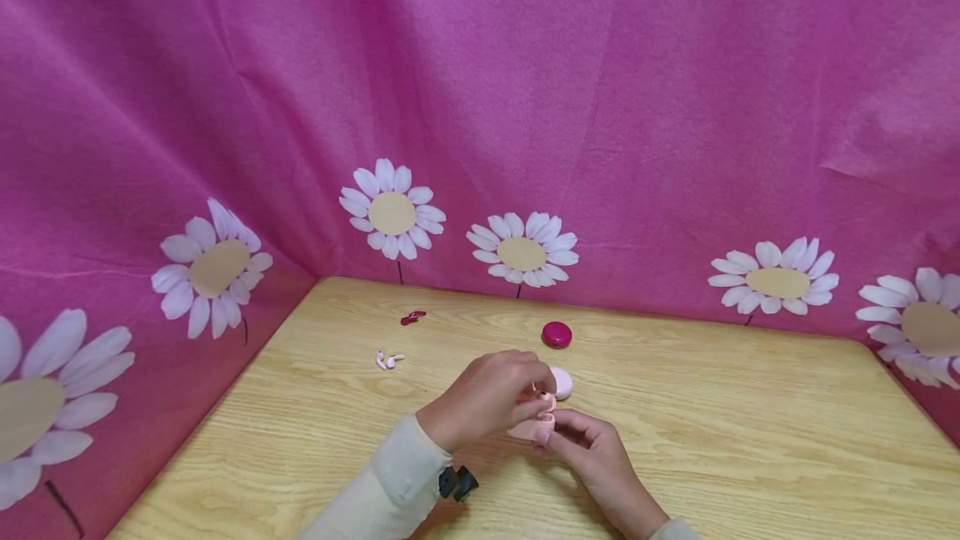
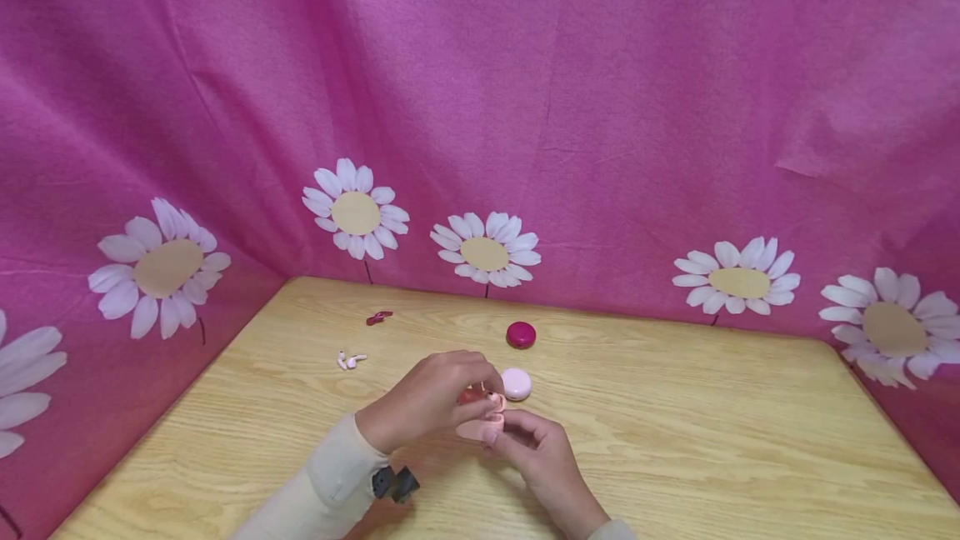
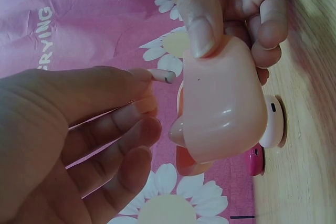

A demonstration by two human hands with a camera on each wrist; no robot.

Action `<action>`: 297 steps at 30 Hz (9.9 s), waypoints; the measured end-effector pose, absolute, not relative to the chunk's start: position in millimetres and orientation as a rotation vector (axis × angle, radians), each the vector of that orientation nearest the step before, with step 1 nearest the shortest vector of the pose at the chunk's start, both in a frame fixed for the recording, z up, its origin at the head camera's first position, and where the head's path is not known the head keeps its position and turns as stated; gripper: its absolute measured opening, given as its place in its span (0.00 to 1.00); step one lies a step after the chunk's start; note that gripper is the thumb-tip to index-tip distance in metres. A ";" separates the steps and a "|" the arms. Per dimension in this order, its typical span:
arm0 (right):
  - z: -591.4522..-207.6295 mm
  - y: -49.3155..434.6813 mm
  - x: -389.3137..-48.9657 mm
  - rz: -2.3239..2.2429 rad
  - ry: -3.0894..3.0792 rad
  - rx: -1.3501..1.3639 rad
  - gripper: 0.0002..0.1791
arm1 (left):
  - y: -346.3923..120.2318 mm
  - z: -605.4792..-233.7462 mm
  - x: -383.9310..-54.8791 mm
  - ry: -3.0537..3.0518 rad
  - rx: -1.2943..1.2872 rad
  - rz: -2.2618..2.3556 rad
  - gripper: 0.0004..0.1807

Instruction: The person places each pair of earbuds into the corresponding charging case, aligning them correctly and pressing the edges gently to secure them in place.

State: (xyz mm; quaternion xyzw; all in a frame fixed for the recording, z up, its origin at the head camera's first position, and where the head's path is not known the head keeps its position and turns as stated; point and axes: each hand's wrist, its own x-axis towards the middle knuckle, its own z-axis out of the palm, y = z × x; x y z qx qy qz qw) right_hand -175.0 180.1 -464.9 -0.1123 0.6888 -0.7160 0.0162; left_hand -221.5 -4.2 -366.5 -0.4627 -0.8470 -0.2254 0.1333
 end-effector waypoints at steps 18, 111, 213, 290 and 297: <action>-464.8 179.8 -175.2 -2.238 2.122 -0.343 0.18 | -1.3 -369.9 -222.0 -2.518 -1.342 -0.679 0.06; -462.1 178.9 -176.6 -2.267 2.209 -0.316 0.15 | -6.6 -366.2 -224.2 -2.562 -1.374 -0.648 0.07; -464.9 202.6 -166.9 -2.367 1.937 -0.472 0.27 | -11.0 -463.5 -206.8 -2.203 -0.783 -2.428 0.25; -464.0 199.5 -166.6 -2.346 2.013 -0.356 0.23 | -11.7 -463.1 -205.9 -2.169 -0.775 -2.455 0.16; -464.4 199.5 -166.2 -2.346 2.005 -0.338 0.22 | -11.8 -463.1 -205.6 -2.177 -0.772 -2.454 0.16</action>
